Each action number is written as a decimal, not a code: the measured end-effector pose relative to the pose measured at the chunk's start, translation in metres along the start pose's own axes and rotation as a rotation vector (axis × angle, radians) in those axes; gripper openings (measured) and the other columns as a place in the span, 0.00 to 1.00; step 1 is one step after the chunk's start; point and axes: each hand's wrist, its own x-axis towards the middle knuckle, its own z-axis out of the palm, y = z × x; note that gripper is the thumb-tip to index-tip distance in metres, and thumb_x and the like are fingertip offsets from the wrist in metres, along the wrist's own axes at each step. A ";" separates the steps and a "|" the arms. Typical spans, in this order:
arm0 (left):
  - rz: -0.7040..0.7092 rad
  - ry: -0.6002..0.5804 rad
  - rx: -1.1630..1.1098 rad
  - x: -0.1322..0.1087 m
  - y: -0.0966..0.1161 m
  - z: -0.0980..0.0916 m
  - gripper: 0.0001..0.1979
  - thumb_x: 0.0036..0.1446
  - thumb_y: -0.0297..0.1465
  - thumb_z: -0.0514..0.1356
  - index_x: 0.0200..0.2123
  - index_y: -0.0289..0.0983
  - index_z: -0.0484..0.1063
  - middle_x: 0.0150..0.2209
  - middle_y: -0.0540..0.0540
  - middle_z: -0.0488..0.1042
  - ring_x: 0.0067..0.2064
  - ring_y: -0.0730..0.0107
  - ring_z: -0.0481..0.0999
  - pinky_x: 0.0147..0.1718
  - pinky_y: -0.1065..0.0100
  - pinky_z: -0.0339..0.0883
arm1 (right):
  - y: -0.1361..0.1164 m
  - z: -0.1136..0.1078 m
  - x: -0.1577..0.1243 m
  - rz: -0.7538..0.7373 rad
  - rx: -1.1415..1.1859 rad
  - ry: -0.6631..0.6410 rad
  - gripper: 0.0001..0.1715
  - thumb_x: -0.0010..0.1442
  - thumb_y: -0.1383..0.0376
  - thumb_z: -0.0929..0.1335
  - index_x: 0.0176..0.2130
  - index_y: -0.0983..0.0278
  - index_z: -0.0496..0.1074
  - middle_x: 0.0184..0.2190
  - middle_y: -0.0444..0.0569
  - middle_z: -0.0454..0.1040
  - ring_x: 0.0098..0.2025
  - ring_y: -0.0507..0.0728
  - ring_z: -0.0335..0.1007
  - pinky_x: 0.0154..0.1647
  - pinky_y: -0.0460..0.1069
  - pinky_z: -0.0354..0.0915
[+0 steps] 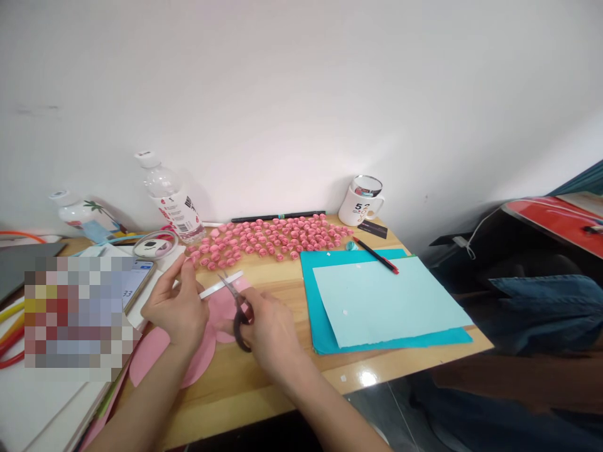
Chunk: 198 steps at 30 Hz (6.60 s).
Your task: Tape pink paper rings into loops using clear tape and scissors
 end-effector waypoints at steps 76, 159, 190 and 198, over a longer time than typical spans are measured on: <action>-0.596 -0.832 -0.237 -0.012 -0.012 0.001 0.14 0.41 0.33 0.68 0.34 0.35 0.79 0.36 0.42 0.80 0.39 0.61 0.78 0.44 0.61 0.70 | 0.038 -0.028 0.049 -0.358 -0.034 0.119 0.05 0.56 0.71 0.65 0.29 0.65 0.69 0.33 0.48 0.63 0.33 0.52 0.64 0.33 0.48 0.66; -0.887 -0.815 -0.515 -0.018 -0.012 0.007 0.09 0.39 0.25 0.69 0.28 0.33 0.78 0.31 0.43 0.78 0.34 0.67 0.75 0.37 0.66 0.68 | 0.056 -0.009 0.054 -0.024 0.778 -0.013 0.13 0.49 0.57 0.70 0.29 0.66 0.74 0.21 0.45 0.74 0.24 0.51 0.70 0.27 0.47 0.68; -1.172 -0.788 -0.691 -0.009 -0.013 0.006 0.05 0.49 0.26 0.64 0.32 0.35 0.73 0.33 0.47 0.75 0.39 0.69 0.74 0.44 0.66 0.67 | 0.074 -0.011 0.059 -0.647 -0.080 0.313 0.07 0.60 0.66 0.62 0.37 0.61 0.69 0.37 0.51 0.72 0.38 0.55 0.68 0.35 0.48 0.63; -1.146 -0.834 -0.717 -0.012 -0.008 0.006 0.02 0.53 0.25 0.60 0.32 0.34 0.73 0.32 0.48 0.74 0.36 0.74 0.73 0.43 0.67 0.66 | 0.072 -0.009 0.056 -0.792 -0.264 0.488 0.08 0.61 0.67 0.63 0.35 0.60 0.71 0.34 0.47 0.71 0.33 0.50 0.66 0.27 0.43 0.59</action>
